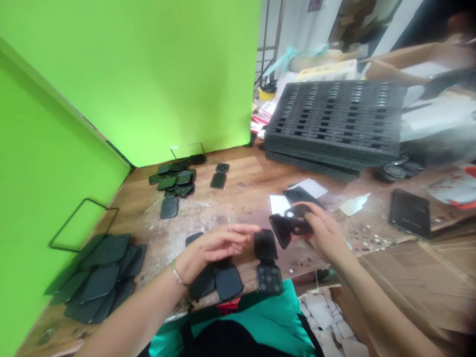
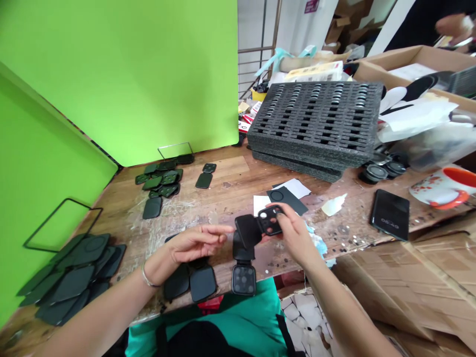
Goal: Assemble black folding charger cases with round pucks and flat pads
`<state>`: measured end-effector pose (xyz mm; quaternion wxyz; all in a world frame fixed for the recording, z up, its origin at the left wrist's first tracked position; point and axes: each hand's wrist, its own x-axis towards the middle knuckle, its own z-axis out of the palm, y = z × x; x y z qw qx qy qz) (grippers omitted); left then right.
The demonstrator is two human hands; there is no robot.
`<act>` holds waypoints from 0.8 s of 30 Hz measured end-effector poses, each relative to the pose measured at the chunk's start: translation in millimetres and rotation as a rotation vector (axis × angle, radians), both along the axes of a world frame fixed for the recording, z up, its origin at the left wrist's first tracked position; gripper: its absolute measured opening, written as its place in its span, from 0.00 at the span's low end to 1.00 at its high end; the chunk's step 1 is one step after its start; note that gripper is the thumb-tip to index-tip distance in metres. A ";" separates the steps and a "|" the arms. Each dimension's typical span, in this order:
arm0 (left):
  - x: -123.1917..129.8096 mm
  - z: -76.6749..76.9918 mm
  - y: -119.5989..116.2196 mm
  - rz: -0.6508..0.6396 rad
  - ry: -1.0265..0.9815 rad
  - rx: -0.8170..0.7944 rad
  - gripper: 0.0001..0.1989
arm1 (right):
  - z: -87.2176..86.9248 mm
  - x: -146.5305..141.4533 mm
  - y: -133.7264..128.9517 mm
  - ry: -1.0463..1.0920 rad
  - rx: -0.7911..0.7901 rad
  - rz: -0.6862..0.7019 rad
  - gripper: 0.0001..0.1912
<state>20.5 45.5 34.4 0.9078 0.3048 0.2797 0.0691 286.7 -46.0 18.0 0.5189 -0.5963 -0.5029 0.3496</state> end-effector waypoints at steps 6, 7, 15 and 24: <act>15.3 7.9 -14.8 0.080 -0.015 0.291 0.32 | -12.3 -24.2 -13.0 0.007 0.082 -0.176 0.14; 21.6 8.6 -20.2 0.097 0.008 0.343 0.31 | -10.7 -35.0 -15.2 -0.020 0.070 -0.181 0.13; 19.1 -0.1 -10.1 -0.013 0.131 0.398 0.22 | -12.1 -77.5 -27.4 0.364 -0.111 -0.187 0.17; 15.4 -15.4 27.1 0.282 0.410 0.472 0.25 | -11.4 -106.2 -41.4 0.583 -0.111 0.096 0.16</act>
